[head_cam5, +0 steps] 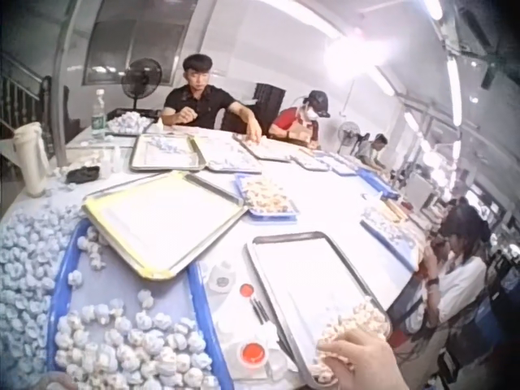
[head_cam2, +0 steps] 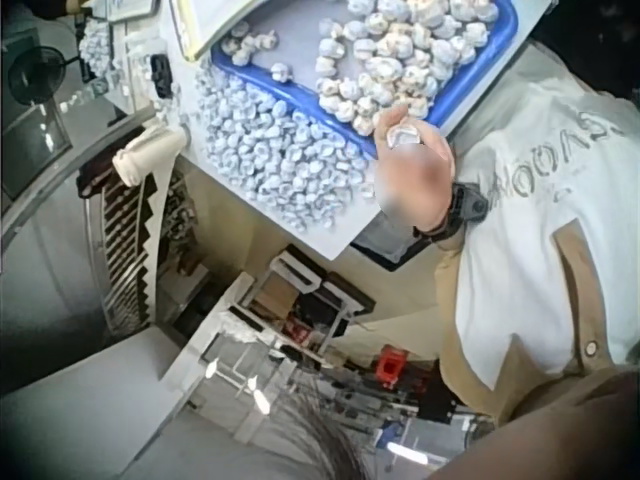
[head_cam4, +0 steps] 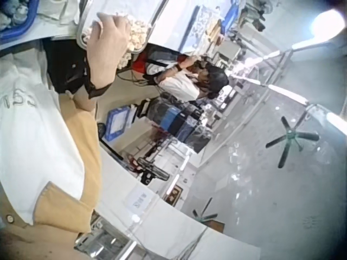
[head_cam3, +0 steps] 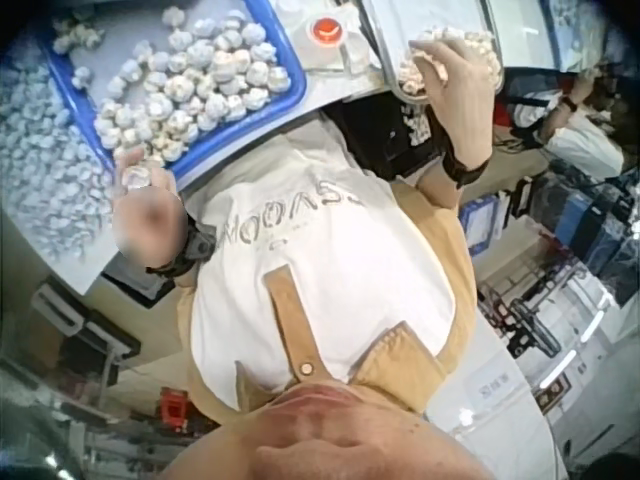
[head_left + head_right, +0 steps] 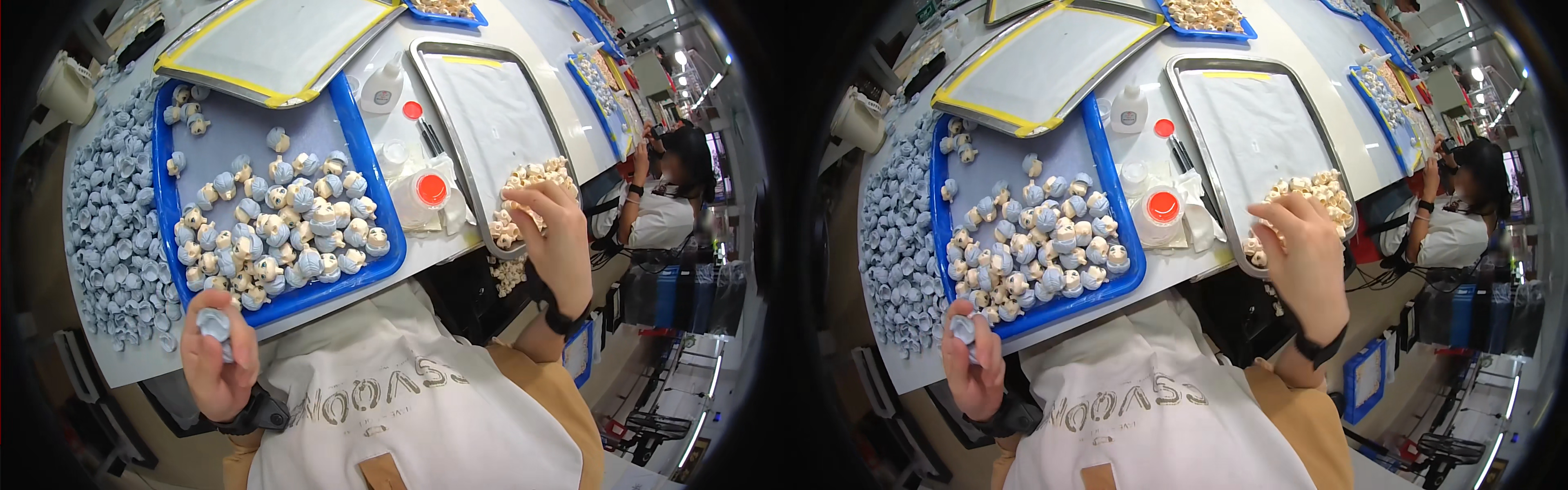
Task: The person assembles small decorative items by picking a light-blue shell-like piece and a beige piece, applying glue from a squeeze bottle, and joining them. The person places the assembled items into a blue tray and occasionally moves trays on the table.
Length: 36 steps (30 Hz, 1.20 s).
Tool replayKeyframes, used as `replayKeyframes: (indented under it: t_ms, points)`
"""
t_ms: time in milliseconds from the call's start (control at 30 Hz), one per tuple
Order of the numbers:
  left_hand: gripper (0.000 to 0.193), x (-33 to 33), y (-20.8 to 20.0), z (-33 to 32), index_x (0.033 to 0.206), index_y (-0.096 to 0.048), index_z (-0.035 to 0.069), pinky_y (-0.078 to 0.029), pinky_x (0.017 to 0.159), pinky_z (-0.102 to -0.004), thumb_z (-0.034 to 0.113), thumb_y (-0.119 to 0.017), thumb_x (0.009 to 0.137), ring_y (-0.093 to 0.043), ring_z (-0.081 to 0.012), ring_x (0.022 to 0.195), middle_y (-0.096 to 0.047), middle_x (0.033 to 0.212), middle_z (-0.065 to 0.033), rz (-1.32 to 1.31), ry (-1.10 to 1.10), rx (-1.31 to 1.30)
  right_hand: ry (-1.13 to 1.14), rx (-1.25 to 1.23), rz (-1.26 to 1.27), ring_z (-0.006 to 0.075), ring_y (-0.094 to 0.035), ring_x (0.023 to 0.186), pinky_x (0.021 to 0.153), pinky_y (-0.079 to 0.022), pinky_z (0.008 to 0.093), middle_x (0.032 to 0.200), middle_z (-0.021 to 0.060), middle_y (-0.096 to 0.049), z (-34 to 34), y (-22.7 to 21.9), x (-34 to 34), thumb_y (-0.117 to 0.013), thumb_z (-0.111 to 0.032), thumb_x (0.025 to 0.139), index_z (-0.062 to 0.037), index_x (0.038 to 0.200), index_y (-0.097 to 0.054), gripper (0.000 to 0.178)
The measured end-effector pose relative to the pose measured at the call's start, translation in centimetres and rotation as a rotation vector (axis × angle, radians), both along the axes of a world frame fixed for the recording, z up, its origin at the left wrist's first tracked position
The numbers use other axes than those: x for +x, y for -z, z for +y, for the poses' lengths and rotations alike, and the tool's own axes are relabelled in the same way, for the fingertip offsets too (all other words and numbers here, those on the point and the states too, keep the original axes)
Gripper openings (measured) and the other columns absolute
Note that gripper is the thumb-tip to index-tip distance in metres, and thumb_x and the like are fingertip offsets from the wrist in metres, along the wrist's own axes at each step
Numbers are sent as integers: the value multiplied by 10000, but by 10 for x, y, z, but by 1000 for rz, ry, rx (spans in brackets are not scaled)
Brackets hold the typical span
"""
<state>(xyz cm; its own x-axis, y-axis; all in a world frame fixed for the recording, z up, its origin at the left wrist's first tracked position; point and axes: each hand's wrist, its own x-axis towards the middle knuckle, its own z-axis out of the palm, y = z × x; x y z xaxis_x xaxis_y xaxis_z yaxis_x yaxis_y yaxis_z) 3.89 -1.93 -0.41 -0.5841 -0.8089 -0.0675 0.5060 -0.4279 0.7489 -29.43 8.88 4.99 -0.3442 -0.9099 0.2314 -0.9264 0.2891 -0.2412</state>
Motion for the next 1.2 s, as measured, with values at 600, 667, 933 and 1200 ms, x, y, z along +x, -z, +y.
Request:
replayKeyframes:
  t_ms: [600,667,933,1200]
  points:
    - [411,-23,-3,-3,1204,-440,-47,-314,490,-179,230,-464,902,-382,-47,551,-568,896,-62,-178,515,-16,-314,-332,-463,256,-560,744,661,-453,334,888,107,-601,-3,-2,57,-653,41,646,-18,915,-599,281]
    - [359,-26,-1,1,1179,-488,-25,-334,559,-177,149,-509,866,-400,-55,622,-554,891,-32,-261,547,-153,-692,-428,-540,233,-577,732,640,-457,316,895,114,-610,-21,9,83,-660,49,614,-13,927,-613,322]
    - [335,-28,0,5,1109,-554,-19,-375,639,-224,71,-599,790,-437,-89,712,-540,878,-16,-364,402,-234,-815,-359,-681,213,-590,757,636,-466,294,931,114,-607,-47,23,114,-700,33,627,-34,939,-639,324]
    - [403,-32,-3,10,1177,-506,-22,-387,649,-189,26,-600,788,-462,-63,723,-581,981,-58,-307,357,-133,-603,-294,-553,218,-590,727,633,-472,303,867,112,-590,-42,8,99,-684,30,641,-26,925,-630,295]
